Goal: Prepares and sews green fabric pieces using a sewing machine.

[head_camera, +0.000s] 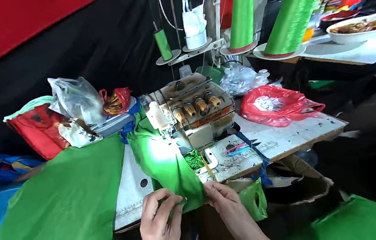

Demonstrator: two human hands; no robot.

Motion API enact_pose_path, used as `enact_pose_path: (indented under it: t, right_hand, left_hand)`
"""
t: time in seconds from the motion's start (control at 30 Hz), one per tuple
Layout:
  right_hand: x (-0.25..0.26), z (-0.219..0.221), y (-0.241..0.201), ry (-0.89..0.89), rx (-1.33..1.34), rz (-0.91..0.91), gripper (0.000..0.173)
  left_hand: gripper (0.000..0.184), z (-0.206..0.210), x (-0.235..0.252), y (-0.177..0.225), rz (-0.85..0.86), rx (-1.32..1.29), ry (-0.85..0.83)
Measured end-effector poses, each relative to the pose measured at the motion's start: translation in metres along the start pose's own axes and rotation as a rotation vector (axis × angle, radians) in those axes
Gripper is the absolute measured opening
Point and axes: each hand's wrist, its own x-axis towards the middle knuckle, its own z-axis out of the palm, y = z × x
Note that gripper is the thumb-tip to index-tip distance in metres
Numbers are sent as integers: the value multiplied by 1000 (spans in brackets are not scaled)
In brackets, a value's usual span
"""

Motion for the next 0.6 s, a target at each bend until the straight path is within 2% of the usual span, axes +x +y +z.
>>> enact_pose_path:
  t: [0.1, 0.13, 0.2, 0.23, 0.4, 0.5, 0.6]
  right_hand:
    - [4, 3, -4, -41, 262, 144, 37]
    - [5, 4, -3, -65, 307, 147, 36]
    - [8, 5, -2, -93, 335, 122, 20]
    - [8, 7, -3, -83, 321, 119, 13]
    - [6, 9, -3, -47, 115, 19, 12]
    - [-3, 9, -6, -52, -66, -83, 12]
    - [-13, 9, -10, -41, -118, -105, 16]
  left_hand:
    - [7, 6, -1, 3, -1, -23, -39]
    - [8, 9, -1, 4, -11, -43, -46]
    - [8, 14, -2, 3, -33, -85, -53]
    - [8, 17, -3, 3, -47, -109, -52]
    - [8, 20, -6, 7, -121, -216, -39]
    - [7, 23, -6, 15, -90, -154, -18]
    - [7, 30, -10, 19, -24, -65, -43]
